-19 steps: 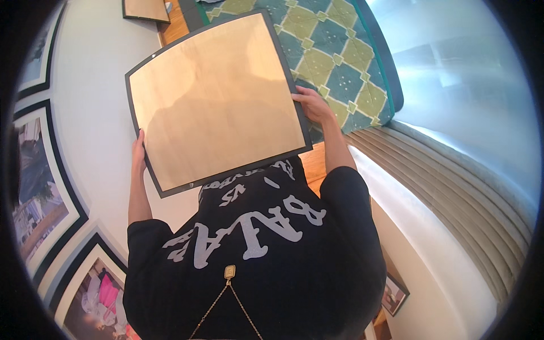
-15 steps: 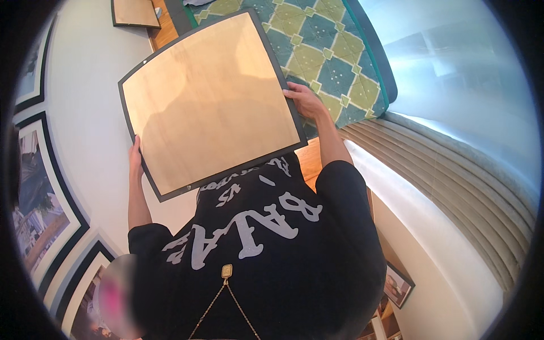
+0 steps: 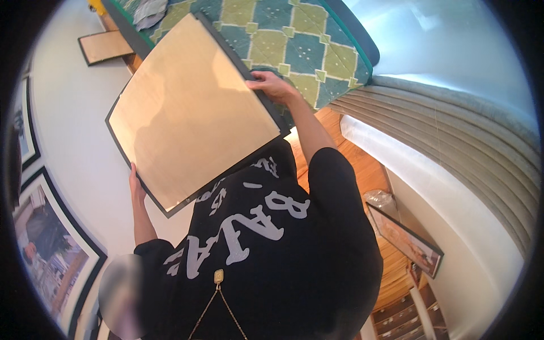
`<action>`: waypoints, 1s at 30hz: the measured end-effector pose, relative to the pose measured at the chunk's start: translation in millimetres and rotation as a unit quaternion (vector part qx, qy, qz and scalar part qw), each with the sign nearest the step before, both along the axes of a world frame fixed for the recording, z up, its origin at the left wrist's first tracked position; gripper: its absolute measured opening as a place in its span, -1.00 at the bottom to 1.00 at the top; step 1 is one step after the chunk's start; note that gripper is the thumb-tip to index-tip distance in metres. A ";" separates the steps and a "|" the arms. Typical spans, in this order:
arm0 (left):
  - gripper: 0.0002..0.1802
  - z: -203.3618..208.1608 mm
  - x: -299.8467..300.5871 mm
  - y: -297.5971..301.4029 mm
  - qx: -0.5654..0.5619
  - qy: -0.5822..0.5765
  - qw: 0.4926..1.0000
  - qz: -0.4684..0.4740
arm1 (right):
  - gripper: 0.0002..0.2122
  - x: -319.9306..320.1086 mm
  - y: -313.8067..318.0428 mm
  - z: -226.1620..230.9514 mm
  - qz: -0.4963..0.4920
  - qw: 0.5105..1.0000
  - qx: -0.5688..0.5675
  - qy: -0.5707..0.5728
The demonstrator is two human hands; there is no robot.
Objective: The person assembles a picture frame by placing a backing board, inserting a photograph, and securing the frame with a stapler. They also wipe the glass surface with a cloth and handle multiple framed photos on a table.
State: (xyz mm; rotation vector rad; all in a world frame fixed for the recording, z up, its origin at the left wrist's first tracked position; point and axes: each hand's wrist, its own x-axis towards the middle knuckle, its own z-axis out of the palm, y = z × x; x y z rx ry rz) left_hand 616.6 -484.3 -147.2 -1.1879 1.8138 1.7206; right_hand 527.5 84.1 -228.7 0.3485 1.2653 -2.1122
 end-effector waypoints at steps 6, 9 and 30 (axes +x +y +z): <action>-0.40 6.8 0.7 11.1 0.057 -0.013 0.997 0.056 | -0.26 1.9 -13.1 -17.6 0.002 0.995 0.081 0.052; -0.43 6.5 8.5 1.5 0.044 -0.025 0.996 0.071 | -0.40 2.2 -13.7 4.0 0.016 0.991 0.100 0.089; -0.39 27.3 -8.1 8.1 0.020 -0.033 0.998 0.045 | -0.59 6.5 5.2 11.4 0.018 0.998 -0.064 0.011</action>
